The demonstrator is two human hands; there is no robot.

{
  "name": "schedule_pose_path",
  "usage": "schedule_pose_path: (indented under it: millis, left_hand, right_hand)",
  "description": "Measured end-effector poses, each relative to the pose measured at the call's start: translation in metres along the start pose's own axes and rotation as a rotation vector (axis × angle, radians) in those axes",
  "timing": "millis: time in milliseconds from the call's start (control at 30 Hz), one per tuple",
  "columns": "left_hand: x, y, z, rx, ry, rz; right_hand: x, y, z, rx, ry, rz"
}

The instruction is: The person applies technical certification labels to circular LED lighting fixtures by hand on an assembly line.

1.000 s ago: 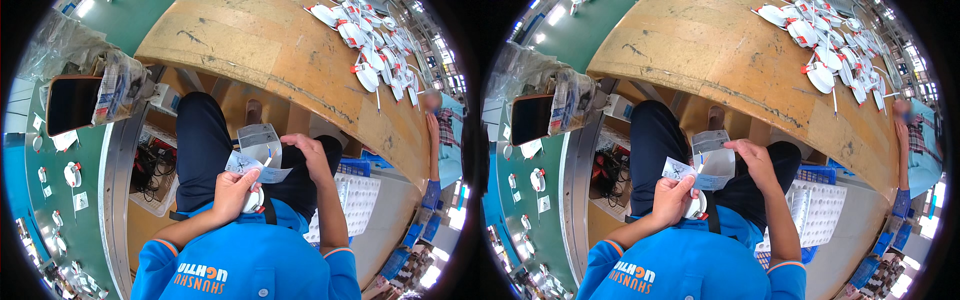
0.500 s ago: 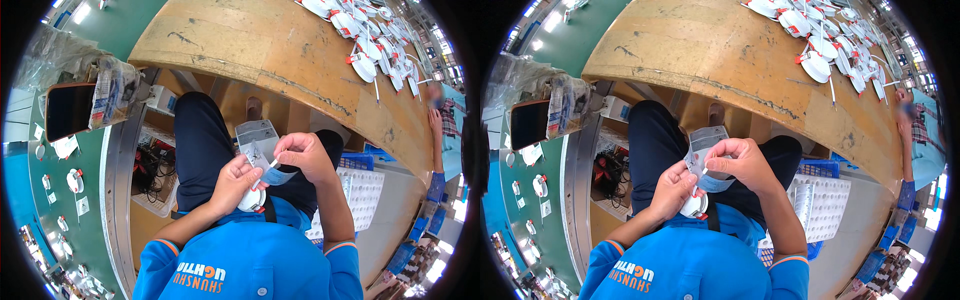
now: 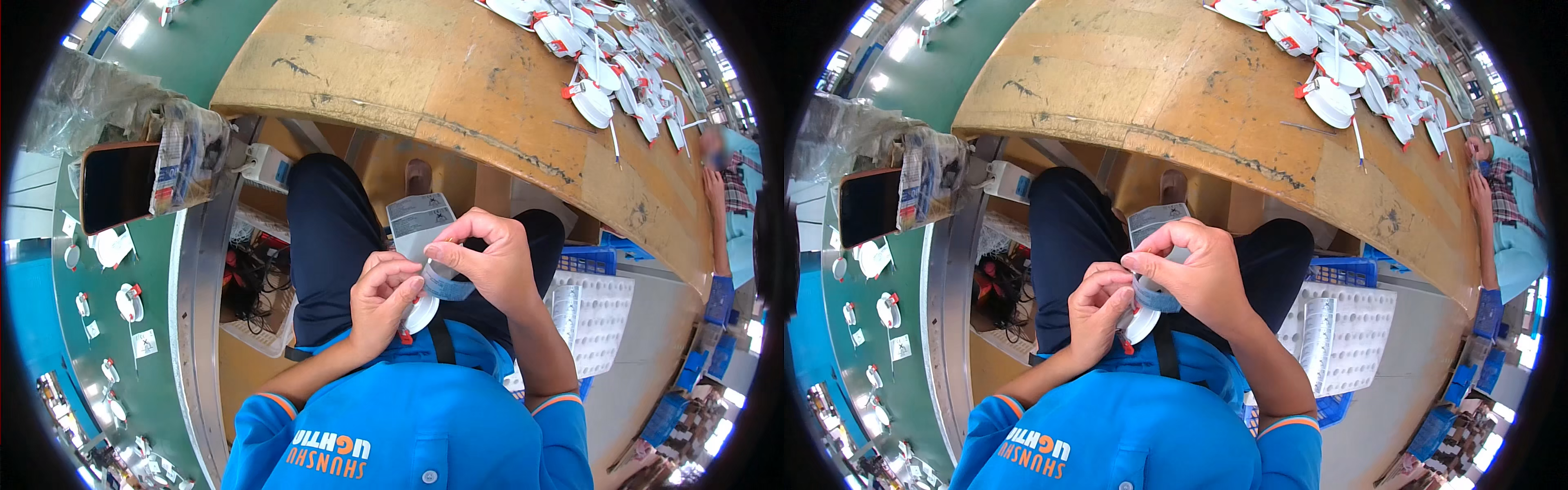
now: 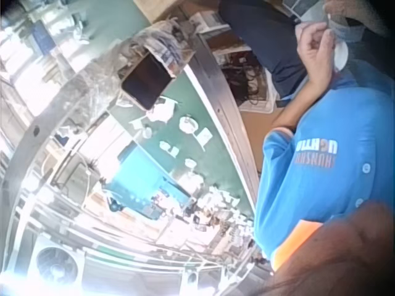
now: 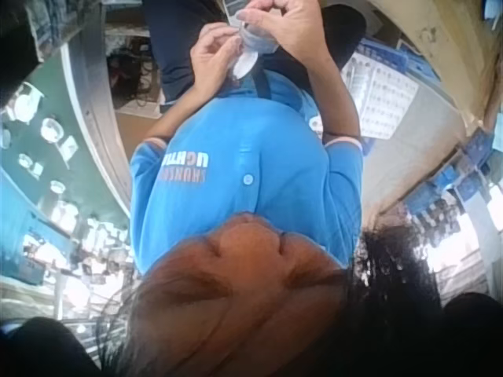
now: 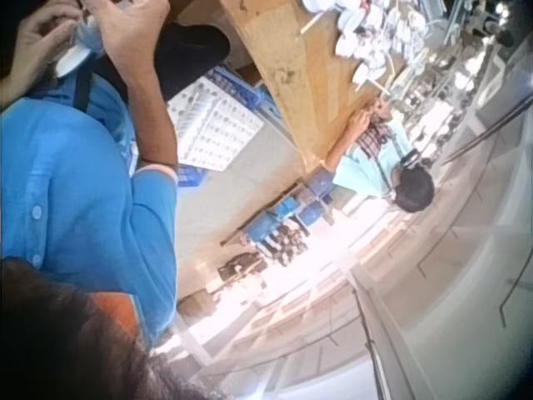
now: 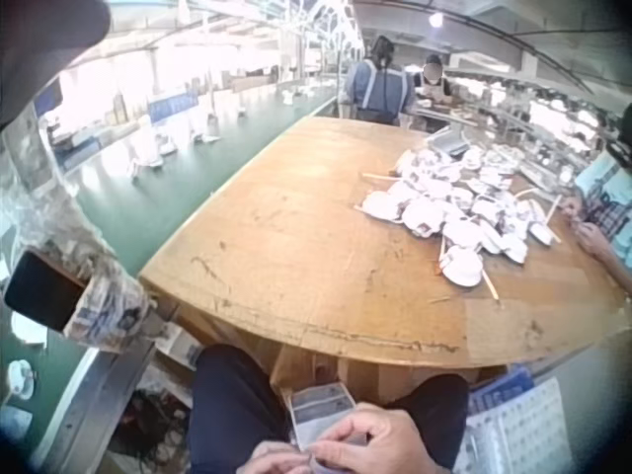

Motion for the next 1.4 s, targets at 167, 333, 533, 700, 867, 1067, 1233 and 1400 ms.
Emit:
schedule_pose_path:
  millis: [167, 333, 533, 700, 867, 1067, 1233, 1400]
  left_hand:
    - [0.004, 0.0, -0.002, 0.009, -0.02, 0.018]
    - [0.005, -0.008, -0.003, 0.024, -0.006, -0.07]
    - [0.012, -0.016, -0.002, 0.065, 0.001, -0.172]
    - [0.018, -0.026, 0.0, 0.076, 0.035, -0.233]
    - [0.025, -0.04, 0.005, 0.218, 0.105, -0.395]
    - [0.035, -0.037, 0.018, 0.26, 0.18, -0.594]
    - [0.033, -0.034, 0.017, 0.306, 0.202, -0.722]
    - [0.042, -0.027, 0.007, 0.274, 0.242, -0.543]
  right_hand:
    - [-0.007, -0.006, 0.001, -0.003, -0.011, -0.073]
    - [-0.013, -0.012, 0.004, 0.048, -0.016, -0.113]
    - [-0.012, -0.002, 0.002, 0.019, -0.025, -0.024]
    - [0.004, 0.022, -0.009, -0.055, 0.022, 0.193]
    - [0.012, 0.052, -0.023, -0.129, 0.047, 0.333]
    - [-0.021, 0.092, -0.042, -0.378, -0.093, 0.269]
    - [-0.065, 0.094, -0.051, -0.367, -0.306, 0.674]
    - [-0.057, 0.105, -0.058, -0.354, -0.134, 0.575]
Point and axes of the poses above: each hand's wrist, its own z-axis towards the middle knuckle, its own x-axis out of the back of the hand, y = z × x, the point moved 7 cm from there along z, towards the middle knuckle, and after that the axes turned 1 degree about y, right-handed, at the moved point
